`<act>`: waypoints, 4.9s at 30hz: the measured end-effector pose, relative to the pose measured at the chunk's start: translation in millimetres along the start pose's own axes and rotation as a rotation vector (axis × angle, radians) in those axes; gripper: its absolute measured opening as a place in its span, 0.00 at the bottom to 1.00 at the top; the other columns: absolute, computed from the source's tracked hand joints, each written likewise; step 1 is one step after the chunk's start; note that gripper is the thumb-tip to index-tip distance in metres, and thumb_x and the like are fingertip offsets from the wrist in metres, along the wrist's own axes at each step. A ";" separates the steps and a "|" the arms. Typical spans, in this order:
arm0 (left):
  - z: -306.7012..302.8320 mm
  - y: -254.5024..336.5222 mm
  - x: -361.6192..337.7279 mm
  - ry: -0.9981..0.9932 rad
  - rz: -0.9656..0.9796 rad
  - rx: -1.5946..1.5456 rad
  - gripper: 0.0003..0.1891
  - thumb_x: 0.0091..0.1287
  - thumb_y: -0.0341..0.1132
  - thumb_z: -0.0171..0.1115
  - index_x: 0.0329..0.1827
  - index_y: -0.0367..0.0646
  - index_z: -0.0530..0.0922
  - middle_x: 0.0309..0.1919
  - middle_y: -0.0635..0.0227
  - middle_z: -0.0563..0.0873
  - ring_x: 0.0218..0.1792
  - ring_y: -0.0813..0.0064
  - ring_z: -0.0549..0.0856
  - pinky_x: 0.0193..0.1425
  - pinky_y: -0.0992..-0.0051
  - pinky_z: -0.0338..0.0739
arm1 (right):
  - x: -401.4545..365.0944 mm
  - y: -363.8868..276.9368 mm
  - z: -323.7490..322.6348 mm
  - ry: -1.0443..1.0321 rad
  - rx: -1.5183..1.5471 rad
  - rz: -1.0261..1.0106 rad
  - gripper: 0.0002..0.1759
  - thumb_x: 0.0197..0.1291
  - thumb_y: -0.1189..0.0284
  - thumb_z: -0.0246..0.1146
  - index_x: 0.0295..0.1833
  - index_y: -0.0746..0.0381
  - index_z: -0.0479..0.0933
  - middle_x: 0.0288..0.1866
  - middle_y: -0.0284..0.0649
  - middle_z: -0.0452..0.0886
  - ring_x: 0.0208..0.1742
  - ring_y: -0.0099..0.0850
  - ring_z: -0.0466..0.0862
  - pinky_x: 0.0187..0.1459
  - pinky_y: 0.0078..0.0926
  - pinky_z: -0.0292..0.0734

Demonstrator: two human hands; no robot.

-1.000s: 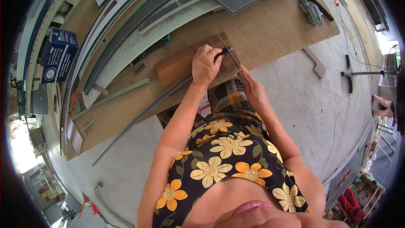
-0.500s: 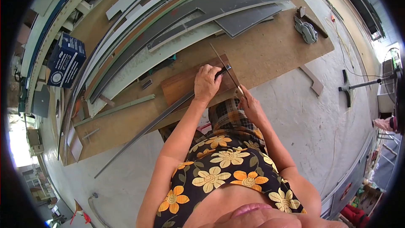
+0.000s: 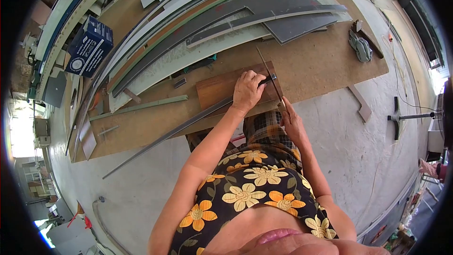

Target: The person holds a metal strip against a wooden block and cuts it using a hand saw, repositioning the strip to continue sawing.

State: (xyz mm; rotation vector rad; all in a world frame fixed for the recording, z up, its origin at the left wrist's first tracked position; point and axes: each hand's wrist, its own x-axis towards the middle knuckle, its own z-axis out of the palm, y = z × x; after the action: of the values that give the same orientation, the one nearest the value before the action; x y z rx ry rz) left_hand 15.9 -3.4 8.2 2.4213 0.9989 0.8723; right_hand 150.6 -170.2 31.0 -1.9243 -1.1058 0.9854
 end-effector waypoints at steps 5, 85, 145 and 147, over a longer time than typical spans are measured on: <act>2.3 -3.1 0.7 0.007 0.001 0.017 0.14 0.59 0.33 0.72 0.47 0.48 0.81 0.41 0.65 0.80 0.48 0.59 0.80 0.53 0.61 0.78 | 5.4 6.0 1.9 -0.006 -0.009 -0.001 0.29 0.76 0.73 0.48 0.80 0.56 0.60 0.26 0.40 0.75 0.29 0.29 0.78 0.38 0.31 0.76; 4.6 -0.4 -0.2 0.044 -0.027 0.047 0.11 0.57 0.37 0.75 0.42 0.53 0.87 0.37 0.72 0.80 0.44 0.66 0.82 0.51 0.64 0.78 | -12.8 0.2 -4.1 0.102 -0.096 -0.166 0.29 0.71 0.79 0.51 0.76 0.50 0.67 0.64 0.53 0.78 0.64 0.57 0.75 0.56 0.48 0.77; -70.3 -22.5 -69.9 0.078 -0.008 0.224 0.26 0.57 0.42 0.76 0.60 0.50 0.82 0.49 0.64 0.81 0.53 0.59 0.80 0.58 0.59 0.74 | -55.2 5.8 -13.6 0.065 -0.023 0.032 0.29 0.73 0.80 0.50 0.77 0.50 0.66 0.68 0.51 0.77 0.68 0.51 0.78 0.65 0.43 0.75; -95.5 -37.4 -98.2 0.103 -0.066 0.226 0.27 0.58 0.43 0.76 0.61 0.48 0.82 0.50 0.62 0.82 0.53 0.57 0.80 0.58 0.58 0.74 | -55.7 6.7 -13.0 0.061 -0.023 0.034 0.30 0.73 0.80 0.50 0.77 0.49 0.66 0.68 0.52 0.77 0.67 0.52 0.78 0.63 0.44 0.76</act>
State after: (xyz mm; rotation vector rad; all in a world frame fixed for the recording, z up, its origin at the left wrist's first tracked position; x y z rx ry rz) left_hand -121.0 -39.6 18.8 2.5319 1.2703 0.9124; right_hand 145.0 -225.5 46.3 -1.9844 -1.0577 0.9294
